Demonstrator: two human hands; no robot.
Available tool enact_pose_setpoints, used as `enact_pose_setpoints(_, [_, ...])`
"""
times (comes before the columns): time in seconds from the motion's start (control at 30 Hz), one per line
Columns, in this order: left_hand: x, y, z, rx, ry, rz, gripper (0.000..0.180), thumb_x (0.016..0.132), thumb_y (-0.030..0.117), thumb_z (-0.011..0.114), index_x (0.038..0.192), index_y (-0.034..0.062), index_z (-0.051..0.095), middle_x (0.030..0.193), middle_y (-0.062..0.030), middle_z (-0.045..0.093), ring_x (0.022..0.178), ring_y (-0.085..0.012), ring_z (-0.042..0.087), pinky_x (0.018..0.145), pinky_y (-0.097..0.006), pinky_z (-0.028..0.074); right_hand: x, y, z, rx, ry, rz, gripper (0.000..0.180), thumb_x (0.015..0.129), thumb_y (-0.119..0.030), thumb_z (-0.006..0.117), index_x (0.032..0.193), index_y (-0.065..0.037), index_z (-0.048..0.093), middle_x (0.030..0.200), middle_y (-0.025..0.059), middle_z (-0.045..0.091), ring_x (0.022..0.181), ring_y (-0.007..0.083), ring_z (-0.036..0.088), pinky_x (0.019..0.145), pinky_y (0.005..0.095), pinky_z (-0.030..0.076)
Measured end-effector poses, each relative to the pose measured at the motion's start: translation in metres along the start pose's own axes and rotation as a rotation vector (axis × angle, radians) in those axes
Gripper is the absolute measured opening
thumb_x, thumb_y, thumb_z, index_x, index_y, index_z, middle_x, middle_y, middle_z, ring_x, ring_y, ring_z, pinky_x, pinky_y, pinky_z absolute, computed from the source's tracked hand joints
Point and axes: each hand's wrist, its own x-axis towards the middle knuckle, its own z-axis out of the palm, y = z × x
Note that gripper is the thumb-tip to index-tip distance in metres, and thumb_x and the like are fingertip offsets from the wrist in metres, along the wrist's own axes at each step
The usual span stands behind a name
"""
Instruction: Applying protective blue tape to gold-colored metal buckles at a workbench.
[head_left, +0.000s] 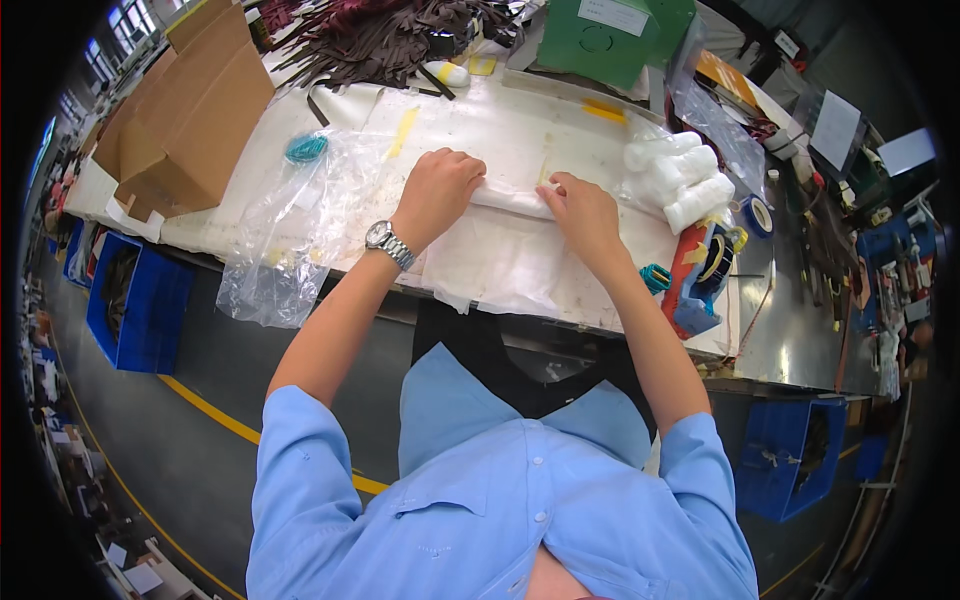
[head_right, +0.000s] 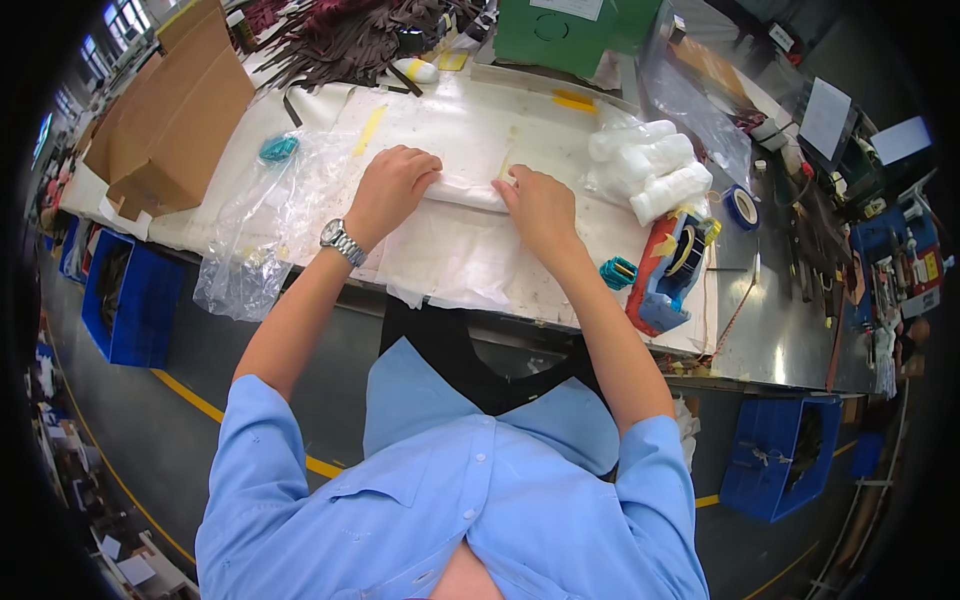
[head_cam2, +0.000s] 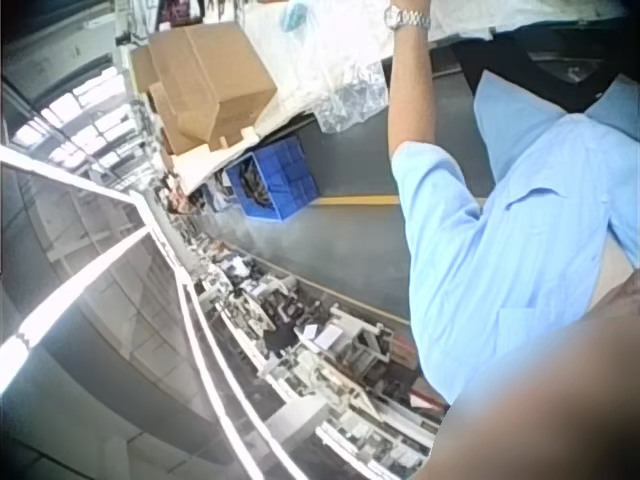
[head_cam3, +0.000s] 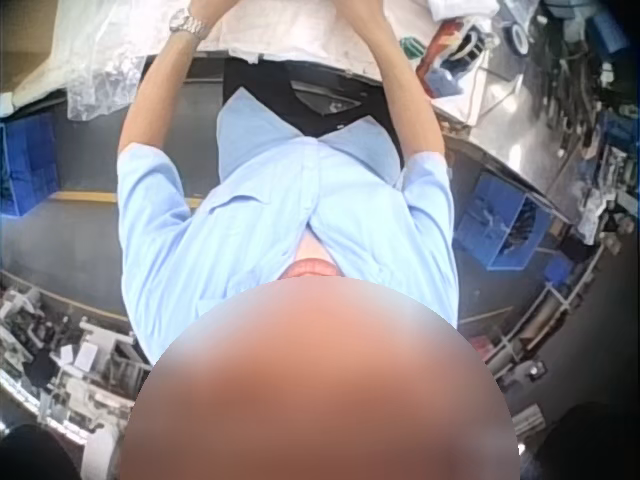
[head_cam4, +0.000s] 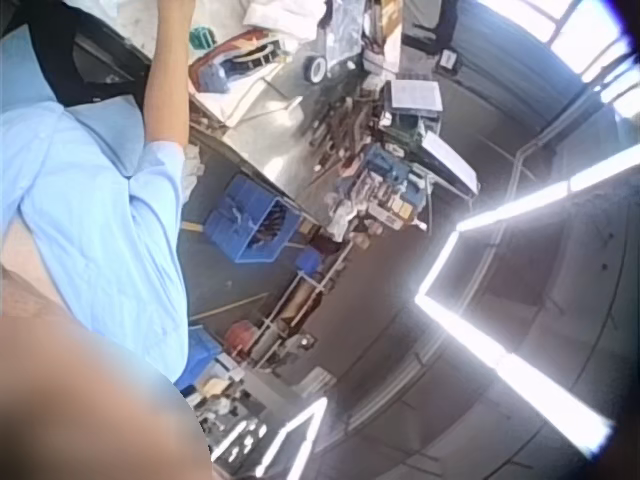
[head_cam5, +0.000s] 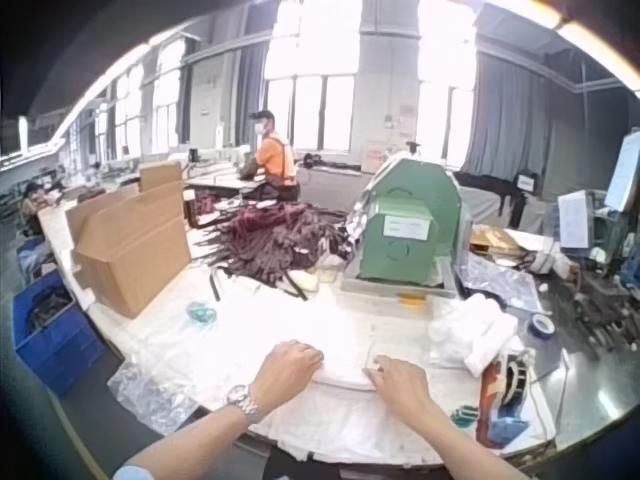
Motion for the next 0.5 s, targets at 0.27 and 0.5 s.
enact_pose_setpoints(0.27, [0.013, 0.007, 0.0, -0.042, 0.171, 0.04, 0.01, 0.095, 0.007, 0.072, 0.101, 0.0028, 0.078, 0.106, -0.0112, 0.079, 0.103, -0.0326, 0.071, 0.094, -0.045, 0.056, 0.0, -0.01, -0.003, -0.013, 0.18, -0.196, 0.031, 0.097, -0.028, 0.078, 0.116, -0.003, 0.076, 0.115, 0.0176, 0.077, 0.108, 0.0383, 0.072, 0.094, 0.0474, 0.057])
enact_pose_setpoints(0.5, [0.021, -0.006, 0.017, -0.071, -0.021, 0.084, 0.009, 0.094, 0.008, 0.072, 0.099, 0.0035, 0.079, 0.107, -0.0111, 0.08, 0.105, -0.0314, 0.072, 0.095, -0.046, 0.056, 0.01, 0.014, 0.02, -0.062, 0.106, -0.211, 0.025, 0.097, -0.02, 0.074, 0.116, -0.004, 0.077, 0.115, 0.0146, 0.078, 0.106, 0.0367, 0.072, 0.095, 0.0472, 0.057])
